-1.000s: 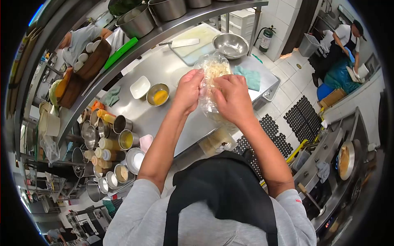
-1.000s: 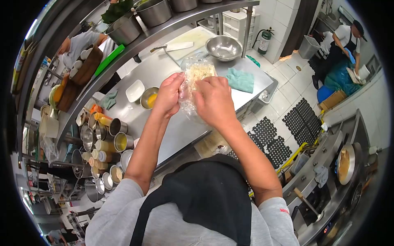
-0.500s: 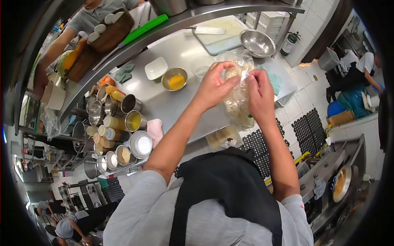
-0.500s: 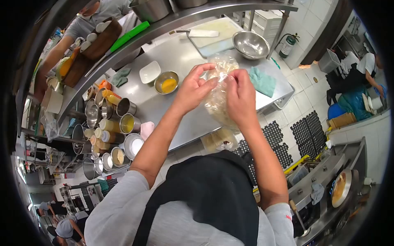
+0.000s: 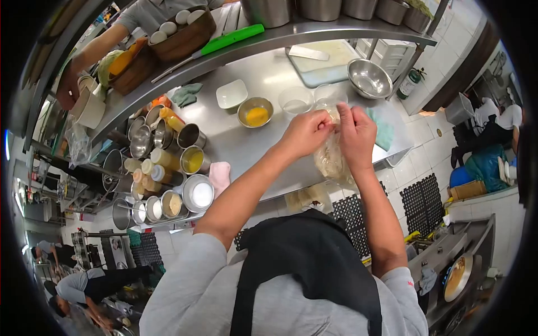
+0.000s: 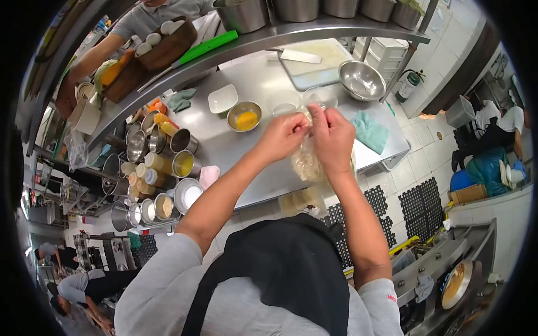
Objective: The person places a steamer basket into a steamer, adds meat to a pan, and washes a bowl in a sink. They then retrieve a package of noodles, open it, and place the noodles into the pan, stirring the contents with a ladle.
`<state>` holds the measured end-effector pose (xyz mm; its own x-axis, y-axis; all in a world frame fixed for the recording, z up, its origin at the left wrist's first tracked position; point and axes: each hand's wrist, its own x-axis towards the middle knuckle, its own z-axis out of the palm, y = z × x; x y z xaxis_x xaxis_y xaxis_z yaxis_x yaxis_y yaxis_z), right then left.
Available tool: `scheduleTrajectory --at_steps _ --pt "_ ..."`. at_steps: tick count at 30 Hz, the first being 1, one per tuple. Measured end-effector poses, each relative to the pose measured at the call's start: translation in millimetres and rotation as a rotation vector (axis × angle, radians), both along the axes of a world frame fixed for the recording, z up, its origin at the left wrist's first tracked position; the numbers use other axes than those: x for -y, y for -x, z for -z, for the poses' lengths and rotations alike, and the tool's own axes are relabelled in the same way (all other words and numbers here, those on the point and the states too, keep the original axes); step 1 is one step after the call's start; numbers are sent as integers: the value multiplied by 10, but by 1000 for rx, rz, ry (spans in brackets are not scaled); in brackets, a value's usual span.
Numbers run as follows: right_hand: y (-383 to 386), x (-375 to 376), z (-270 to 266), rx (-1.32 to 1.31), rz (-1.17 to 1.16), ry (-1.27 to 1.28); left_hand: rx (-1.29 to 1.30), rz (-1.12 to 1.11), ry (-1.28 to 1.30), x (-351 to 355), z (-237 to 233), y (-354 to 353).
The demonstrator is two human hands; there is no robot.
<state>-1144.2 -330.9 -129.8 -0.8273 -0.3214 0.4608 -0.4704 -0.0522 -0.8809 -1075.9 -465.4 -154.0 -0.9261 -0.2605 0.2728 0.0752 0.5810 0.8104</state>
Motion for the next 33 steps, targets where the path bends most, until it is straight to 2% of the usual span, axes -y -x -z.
scheduleTrajectory --at_steps 3,7,13,16,19,22,23,26,29,33 --pt "23 -17 61 -235 81 -251 32 -104 58 -88 18 -4" --pt "40 1 44 -362 56 -268 -85 -252 143 -250 97 45" --pt "241 -36 132 -499 102 -370 -31 -312 223 -377 207 266" --pt "263 -129 116 -359 90 -231 -129 -364 232 -505 195 342" --pt "385 -242 140 -278 183 -145 -315 -357 271 -505 203 428" --pt "548 -325 168 -211 244 -53 67 -81 -239 -404 142 472" --pt "542 -375 100 -158 221 -14 108 24 -550 -463 49 390" --pt "644 -473 130 -234 232 -13 145 176 -732 -468 40 331" --pt "631 -546 112 -199 207 -44 125 219 -763 -485 28 295" --pt "446 -569 42 -210 147 -171 111 84 -527 -479 158 394"
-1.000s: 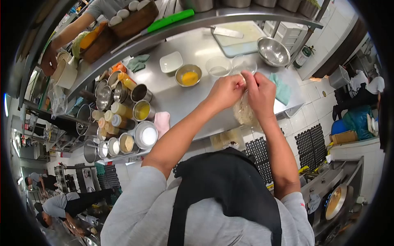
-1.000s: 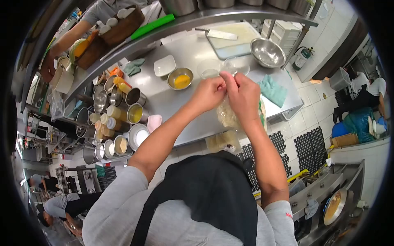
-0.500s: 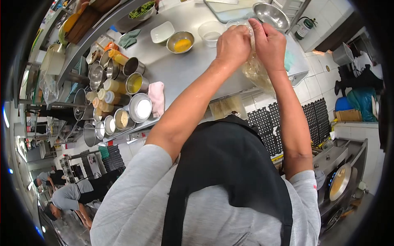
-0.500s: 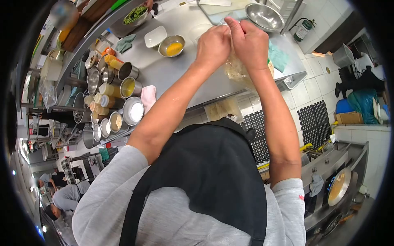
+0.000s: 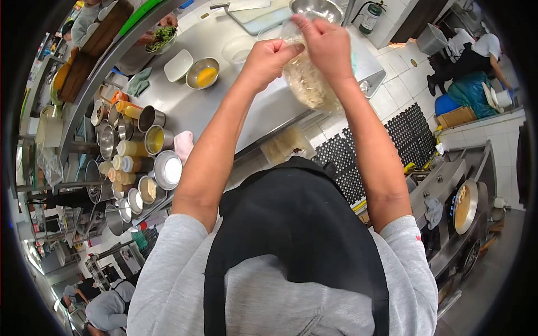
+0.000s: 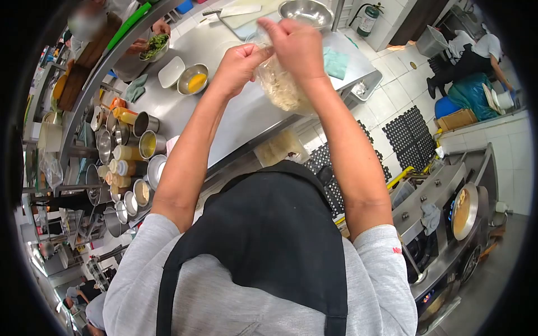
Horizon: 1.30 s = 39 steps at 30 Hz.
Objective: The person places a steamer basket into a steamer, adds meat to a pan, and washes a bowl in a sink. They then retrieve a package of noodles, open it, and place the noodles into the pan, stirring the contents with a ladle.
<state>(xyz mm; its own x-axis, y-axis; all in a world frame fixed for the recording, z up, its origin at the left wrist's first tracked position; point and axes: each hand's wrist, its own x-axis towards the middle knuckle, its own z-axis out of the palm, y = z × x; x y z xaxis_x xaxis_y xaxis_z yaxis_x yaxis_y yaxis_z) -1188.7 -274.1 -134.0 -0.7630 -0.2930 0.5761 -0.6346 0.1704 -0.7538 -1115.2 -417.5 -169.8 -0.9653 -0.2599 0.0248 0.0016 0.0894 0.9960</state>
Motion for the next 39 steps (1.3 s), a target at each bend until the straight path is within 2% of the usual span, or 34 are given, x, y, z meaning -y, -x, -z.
scheduleTrajectory --at_steps 2,9,12,16,19,20,22,26,29,30,31,33,34,37,39 --pt "-153 11 -59 -105 15 -125 -35 -71 189 -6 75 73" --pt "-195 49 18 -155 43 -135 -110 -379 582 -217 -13 61" --pt "-231 -7 -4 -114 59 -122 -98 -340 583 -254 -84 20" --pt "-192 -152 -112 106 55 -110 -109 -144 252 -190 -46 33" --pt "-176 -178 -94 87 46 -66 -80 -165 260 -205 -4 112" --pt "-171 -152 -56 32 45 -5 -104 -199 360 -233 0 150" --pt "-153 -136 -48 -112 93 -91 -153 -275 557 -300 0 244" --pt "-129 -195 -148 -175 138 -184 -160 -282 680 -410 -102 394" --pt "-267 -81 -126 -253 0 48 -332 -361 97 -298 312 704" --pt "-415 -54 -94 -279 55 -159 -240 -256 273 -22 351 763" --pt "-444 -29 -60 -354 41 -148 -213 -259 336 -107 333 676" --pt "-351 -156 -207 -247 123 28 -207 -287 489 -181 48 598" --pt "-262 -290 -269 -194 126 0 -201 -250 130 -139 203 704" --pt "-134 -761 -468 -13 161 -162 -88 -83 -240 -201 -327 396" --pt "-151 -848 -514 63 157 -245 -171 -36 -387 -214 -369 415"
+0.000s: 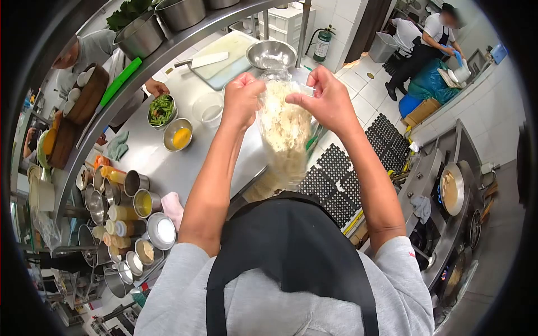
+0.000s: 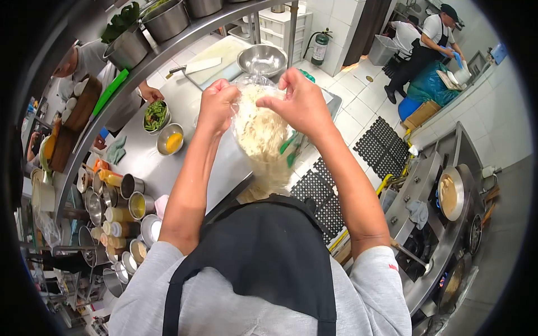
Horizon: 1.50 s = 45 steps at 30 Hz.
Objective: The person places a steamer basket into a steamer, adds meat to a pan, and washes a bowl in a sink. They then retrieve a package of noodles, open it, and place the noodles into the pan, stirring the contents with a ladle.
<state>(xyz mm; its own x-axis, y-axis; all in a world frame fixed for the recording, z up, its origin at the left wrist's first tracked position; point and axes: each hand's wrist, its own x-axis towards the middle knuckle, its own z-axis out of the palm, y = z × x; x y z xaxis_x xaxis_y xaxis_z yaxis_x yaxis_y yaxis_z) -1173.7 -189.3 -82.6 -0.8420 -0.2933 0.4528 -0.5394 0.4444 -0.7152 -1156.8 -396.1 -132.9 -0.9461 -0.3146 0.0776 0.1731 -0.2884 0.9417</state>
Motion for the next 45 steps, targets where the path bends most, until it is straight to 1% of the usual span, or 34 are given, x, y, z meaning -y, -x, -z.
scheduleTrajectory --at_steps 2,3,6,7,8,10,11,12,14,16,18,20,21,22,24,25,26,27,28,30,31,32,33,34,35,36,37,38,39,41,42,43,44,45 --pt "-28 23 52 92 43 -127 -36 70 -54 7 -49 -14" --pt "-27 44 77 140 67 -187 -46 79 -26 13 -56 -13" --pt "-11 131 164 52 -17 -271 -85 75 3 84 -70 -64" --pt "34 102 167 71 -33 -194 -105 50 -22 161 -96 -108" --pt "117 34 178 156 12 -80 -127 23 -48 255 -130 -150" --pt "324 -160 289 319 99 152 -176 38 -199 481 -211 -227" --pt "382 -149 397 263 103 152 -234 144 -216 550 -180 -232" --pt "405 -154 464 269 92 193 -221 117 -227 538 -158 -230" --pt "280 -74 345 289 77 278 -188 68 -245 384 -274 -259" --pt "227 -70 245 46 29 215 -137 25 -264 363 -339 -236" --pt "-26 7 -42 -161 11 117 -95 26 -294 322 -336 -189" --pt "-166 109 -210 -204 34 -57 -102 97 -315 201 -381 -178" --pt "-245 136 -292 -133 66 -187 -103 136 -328 140 -383 -181" --pt "-273 175 -239 -184 122 -237 -96 159 -324 109 -362 -176" --pt "-243 115 -177 -104 220 -348 -85 203 -319 136 -303 -153" --pt "-228 29 -135 -145 298 -314 -125 365 -352 258 -227 -156" --pt "-227 -85 -95 -188 370 -282 -114 361 -344 293 -204 -179" --pt "-250 -224 -79 -131 442 -268 -105 351 -335 316 -218 -212" --pt "-328 -309 -137 -86 454 -184 -100 338 -323 320 -249 -241" --pt "-559 -324 -234 -135 310 -33 -105 312 -300 258 -298 -263" --pt "-698 -218 -297 -225 239 -76 -107 317 -308 229 -305 -267" --pt "-875 -188 -348 -205 116 -179 -103 327 -313 188 -316 -289" --pt "-1052 -159 -401 -183 -13 -274 -62 236 -265 111 -353 -299" --pt "-1226 -219 -444 -59 -205 -425 -27 141 -216 9 -417 -276" --pt "-1423 -219 -465 -26 -349 -261 6 38 -166 -57 -484 -256" --pt "-1566 -237 -484 9 -495 -92 3 64 -230 -75 -552 -260" --pt "-1641 -390 -588 133 -618 -168 8 90 -291 -75 -612 -273" --pt "-1680 -579 -640 92 -488 -23 16 117 -349 -66 -626 -281" --pt "-1600 -845 -593 140 -349 40 -140 466 -449 114 -508 -234" --pt "-1437 -1380 -500 239 -81 202 -108 386 -420 -138 -773 -409" --pt "-1245 -1463 -300 169 -41 144 -98 357 -402 -293 -941 -473" --pt "-1125 -1599 -85 247 -74 99 -148 384 -365 -394 -1067 -506" --pt "-1055 -1663 107 234 -108 122 -199 416 -327 -461 -1164 -514" --pt "-996 -1651 281 222 -141 148 -225 759 -457 -443 -1229 -425"
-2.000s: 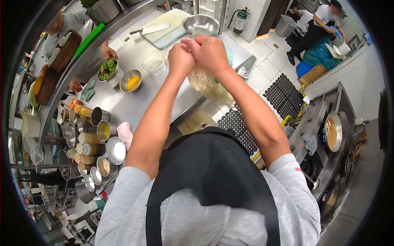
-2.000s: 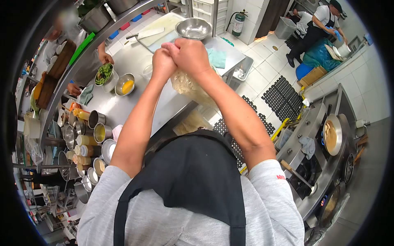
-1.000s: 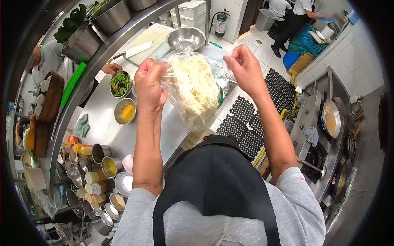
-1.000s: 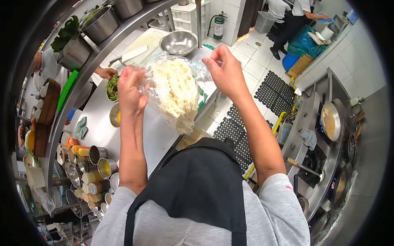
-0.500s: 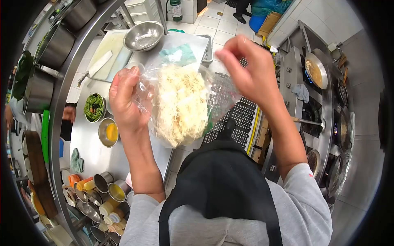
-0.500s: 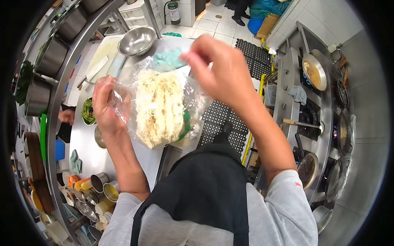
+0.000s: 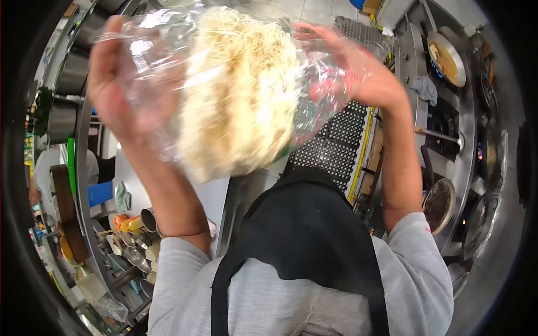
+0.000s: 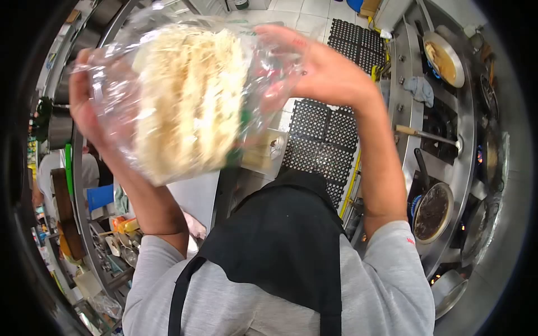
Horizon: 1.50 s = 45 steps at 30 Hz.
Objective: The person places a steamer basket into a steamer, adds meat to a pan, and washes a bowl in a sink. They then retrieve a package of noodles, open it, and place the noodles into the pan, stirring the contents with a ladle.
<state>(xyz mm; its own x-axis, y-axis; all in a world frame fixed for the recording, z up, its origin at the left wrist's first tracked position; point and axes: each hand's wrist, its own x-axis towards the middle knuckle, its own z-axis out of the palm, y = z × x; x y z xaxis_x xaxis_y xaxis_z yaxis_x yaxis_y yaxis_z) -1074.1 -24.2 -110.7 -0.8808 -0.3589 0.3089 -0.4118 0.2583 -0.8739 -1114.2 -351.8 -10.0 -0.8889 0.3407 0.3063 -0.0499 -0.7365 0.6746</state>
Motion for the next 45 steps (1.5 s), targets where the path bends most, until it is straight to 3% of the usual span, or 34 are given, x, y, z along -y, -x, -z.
scheduleTrajectory --at_steps 5,7,8,9,10,12,18,21,25,27,28,29,31,32,36,41,45 --pt "96 64 236 -103 -87 98 -9 -55 125 -516 -31 -36" --pt "149 88 196 -81 -280 123 49 -52 153 -647 128 -23" --pt "86 73 75 281 -580 245 88 -51 162 -697 234 -10" --pt "50 9 -19 277 -607 133 125 -50 170 -739 359 22" --pt "-12 -9 49 345 -617 236 169 -47 177 -767 505 41" --pt "-213 -40 362 339 -529 406 269 -36 176 -798 925 101" --pt "-1113 47 2133 791 -39 945 627 27 104 -787 2727 70" --pt "-1392 66 2947 1019 191 956 828 72 0 -720 3752 -410" --pt "-1498 172 3736 1291 302 717 879 265 -110 -357 4902 -1310" --pt "-1537 252 4068 1384 276 811 894 267 200 -163 5254 -1473" --pt "-1549 287 4200 1424 269 860 893 279 354 -97 5380 -1525" --pt "-1551 311 4292 1457 268 907 995 181 464 -251 5206 -1430" --pt "-1496 353 4360 1448 245 897 1083 211 526 -209 5467 -1375" --pt "-1435 347 4347 1482 236 882 1090 116 550 -326 5373 -1318" --pt "-1227 318 4396 1531 149 843 1173 136 401 -404 5441 -1201" --pt "-1151 217 4297 1513 139 852 1147 69 422 -448 5544 -1165" --pt "-1526 -251 4437 1475 166 814 1325 40 350 -507 5811 -1209"
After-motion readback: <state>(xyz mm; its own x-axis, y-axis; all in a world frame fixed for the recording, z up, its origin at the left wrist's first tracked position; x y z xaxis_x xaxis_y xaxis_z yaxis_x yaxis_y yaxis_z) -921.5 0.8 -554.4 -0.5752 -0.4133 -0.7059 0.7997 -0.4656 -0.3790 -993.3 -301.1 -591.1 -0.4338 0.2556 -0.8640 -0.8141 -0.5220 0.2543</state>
